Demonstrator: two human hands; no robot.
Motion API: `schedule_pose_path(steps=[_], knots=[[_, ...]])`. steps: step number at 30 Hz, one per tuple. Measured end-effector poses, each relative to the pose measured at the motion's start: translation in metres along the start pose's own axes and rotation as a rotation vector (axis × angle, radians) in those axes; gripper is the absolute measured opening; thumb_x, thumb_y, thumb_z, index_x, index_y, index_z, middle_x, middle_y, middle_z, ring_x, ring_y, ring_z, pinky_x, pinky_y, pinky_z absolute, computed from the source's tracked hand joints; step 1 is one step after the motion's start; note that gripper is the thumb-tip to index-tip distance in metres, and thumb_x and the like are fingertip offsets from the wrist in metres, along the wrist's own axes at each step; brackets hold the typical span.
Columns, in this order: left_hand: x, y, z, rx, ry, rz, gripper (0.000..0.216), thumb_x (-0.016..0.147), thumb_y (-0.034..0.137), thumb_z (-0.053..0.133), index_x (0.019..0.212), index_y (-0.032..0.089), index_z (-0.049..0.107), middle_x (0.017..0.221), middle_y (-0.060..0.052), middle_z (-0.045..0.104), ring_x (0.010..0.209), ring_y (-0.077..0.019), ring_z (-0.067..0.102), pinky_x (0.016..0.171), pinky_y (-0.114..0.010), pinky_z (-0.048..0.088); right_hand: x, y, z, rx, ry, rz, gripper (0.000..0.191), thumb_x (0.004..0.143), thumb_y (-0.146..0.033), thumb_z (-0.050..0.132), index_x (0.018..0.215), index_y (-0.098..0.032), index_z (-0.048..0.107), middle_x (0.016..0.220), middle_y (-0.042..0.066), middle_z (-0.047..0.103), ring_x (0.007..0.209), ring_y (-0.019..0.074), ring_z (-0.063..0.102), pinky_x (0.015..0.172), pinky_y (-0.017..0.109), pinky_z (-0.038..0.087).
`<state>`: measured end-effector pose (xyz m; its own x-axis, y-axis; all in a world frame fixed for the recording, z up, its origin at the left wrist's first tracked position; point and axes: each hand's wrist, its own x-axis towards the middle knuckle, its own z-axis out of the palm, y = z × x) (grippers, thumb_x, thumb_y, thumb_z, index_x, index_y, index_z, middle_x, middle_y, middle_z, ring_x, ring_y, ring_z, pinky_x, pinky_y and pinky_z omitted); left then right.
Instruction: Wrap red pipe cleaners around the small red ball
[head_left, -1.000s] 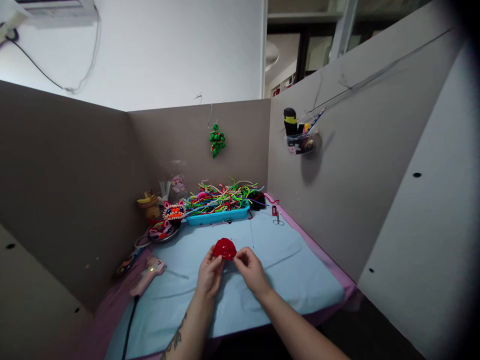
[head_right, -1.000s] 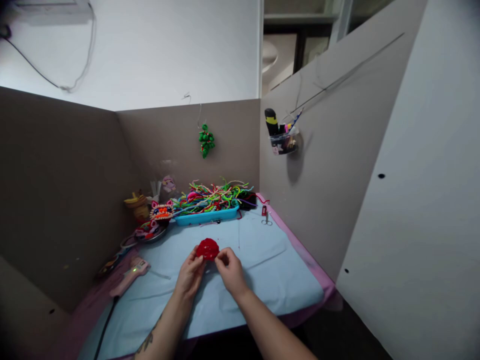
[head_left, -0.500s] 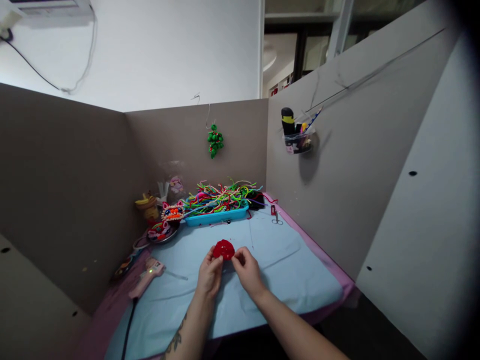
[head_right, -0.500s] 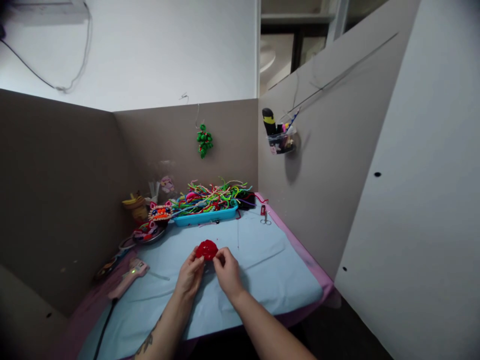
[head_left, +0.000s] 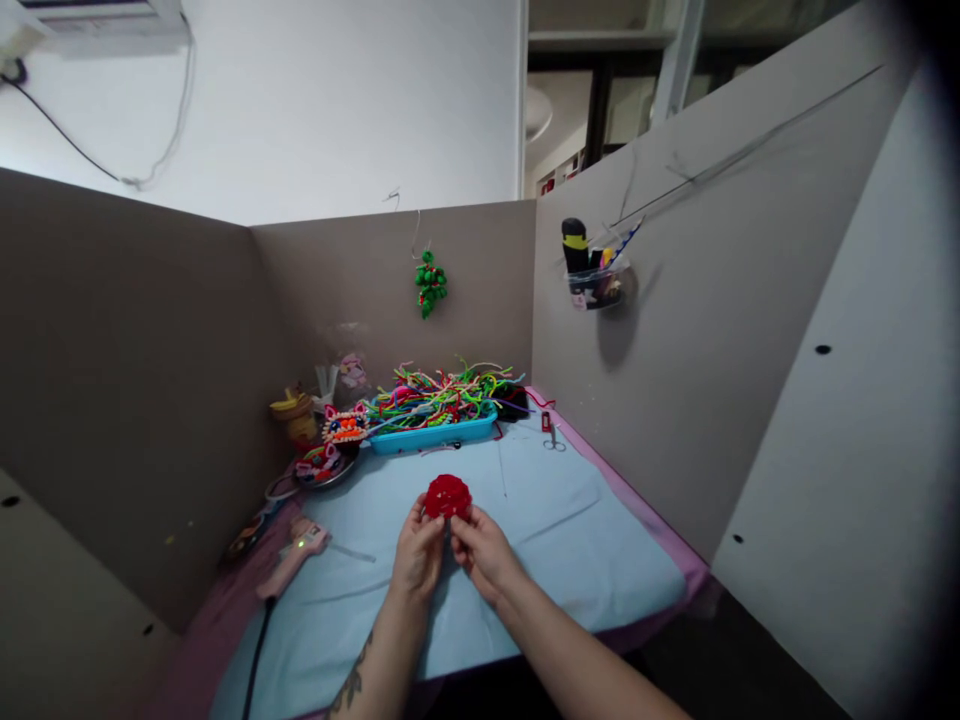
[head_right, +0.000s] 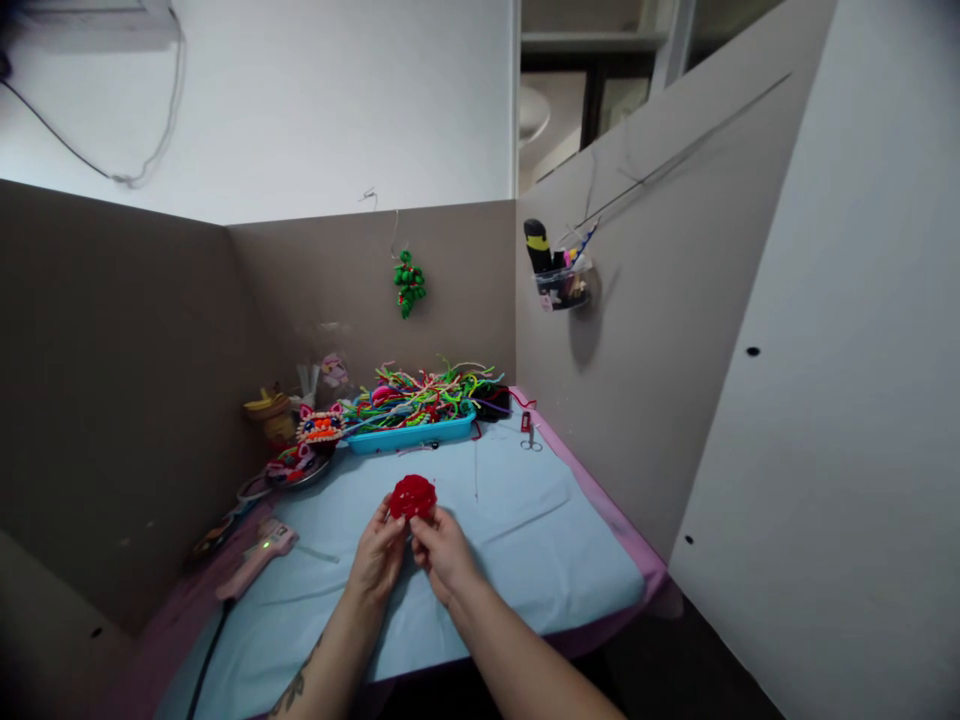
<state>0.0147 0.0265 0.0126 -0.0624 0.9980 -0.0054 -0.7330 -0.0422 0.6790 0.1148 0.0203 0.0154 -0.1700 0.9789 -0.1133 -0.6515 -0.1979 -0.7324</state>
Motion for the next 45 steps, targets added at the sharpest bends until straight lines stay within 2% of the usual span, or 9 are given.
schedule_pose_path(steps=[5, 10, 16, 20, 24, 29, 36, 45], knots=[[-0.005, 0.002, 0.006, 0.048, 0.001, 0.007, 0.060, 0.057, 0.009, 0.078, 0.108, 0.024, 0.051, 0.098, -0.002, 0.071, 0.088, -0.0163, 0.067, 0.084, -0.029, 0.049, 0.001, 0.001, 0.000, 0.081, 0.025, -0.029, 0.046, 0.051, -0.040, 0.087, 0.080, -0.017, 0.061, 0.055, -0.006, 0.055, 0.043, 0.0039, 0.040, 0.039, 0.016, 0.025], [-0.009, 0.003, 0.013, 0.084, -0.034, -0.012, 0.062, 0.059, 0.015, 0.080, 0.111, 0.026, 0.049, 0.097, -0.003, 0.071, 0.085, -0.0171, 0.068, 0.079, -0.029, 0.050, 0.001, 0.000, -0.002, 0.009, 0.038, -0.064, 0.042, 0.053, -0.043, 0.084, 0.072, -0.016, 0.060, 0.049, -0.006, 0.052, 0.041, 0.0044, 0.037, 0.039, 0.017, 0.023], [-0.008, -0.002, 0.013, 0.140, -0.018, 0.047, 0.060, 0.060, 0.016, 0.081, 0.111, 0.025, 0.051, 0.099, -0.004, 0.071, 0.094, -0.0194, 0.068, 0.090, -0.033, 0.047, -0.001, 0.002, -0.003, -0.070, 0.065, -0.096, 0.039, 0.055, -0.041, 0.082, 0.078, -0.016, 0.062, 0.058, -0.004, 0.057, 0.044, 0.0057, 0.039, 0.040, 0.018, 0.023], [-0.003, -0.001, 0.007, 0.104, 0.046, 0.060, 0.057, 0.065, 0.018, 0.079, 0.114, 0.024, 0.050, 0.100, -0.005, 0.071, 0.092, -0.0172, 0.068, 0.088, -0.030, 0.048, 0.000, 0.004, -0.005, -0.054, 0.034, -0.102, 0.033, 0.059, -0.038, 0.078, 0.074, -0.018, 0.058, 0.052, -0.007, 0.051, 0.043, 0.0055, 0.037, 0.040, 0.018, 0.024], [0.000, 0.001, 0.003, 0.042, 0.088, 0.032, 0.053, 0.067, 0.014, 0.076, 0.113, 0.023, 0.051, 0.101, -0.004, 0.071, 0.088, -0.0141, 0.069, 0.083, -0.025, 0.050, 0.005, 0.002, -0.007, -0.031, 0.051, -0.086, 0.034, 0.056, -0.036, 0.079, 0.076, -0.017, 0.059, 0.051, -0.008, 0.049, 0.043, 0.0049, 0.037, 0.040, 0.017, 0.024], [-0.001, 0.002, 0.004, 0.055, 0.057, -0.028, 0.056, 0.066, 0.014, 0.077, 0.114, 0.023, 0.051, 0.100, -0.004, 0.072, 0.087, -0.0143, 0.069, 0.080, -0.025, 0.051, 0.009, 0.000, -0.007, -0.019, 0.039, -0.060, 0.035, 0.054, -0.036, 0.080, 0.075, -0.017, 0.059, 0.051, -0.008, 0.049, 0.043, 0.0046, 0.036, 0.040, 0.017, 0.023], [-0.003, 0.001, 0.005, 0.087, 0.035, -0.009, 0.059, 0.063, 0.016, 0.078, 0.115, 0.024, 0.051, 0.099, -0.004, 0.072, 0.085, -0.0137, 0.069, 0.076, -0.023, 0.052, 0.007, 0.003, -0.004, -0.001, 0.045, -0.068, 0.033, 0.058, -0.038, 0.077, 0.075, -0.017, 0.059, 0.053, -0.007, 0.049, 0.044, 0.0055, 0.037, 0.041, 0.018, 0.023], [-0.002, -0.003, 0.004, 0.153, 0.028, 0.041, 0.055, 0.065, 0.017, 0.078, 0.114, 0.024, 0.054, 0.107, -0.006, 0.070, 0.098, -0.0181, 0.067, 0.086, -0.029, 0.050, 0.007, 0.005, -0.004, -0.107, 0.063, -0.144, 0.020, 0.063, -0.032, 0.068, 0.071, -0.018, 0.056, 0.053, -0.007, 0.048, 0.043, 0.0061, 0.034, 0.041, 0.020, 0.022]])
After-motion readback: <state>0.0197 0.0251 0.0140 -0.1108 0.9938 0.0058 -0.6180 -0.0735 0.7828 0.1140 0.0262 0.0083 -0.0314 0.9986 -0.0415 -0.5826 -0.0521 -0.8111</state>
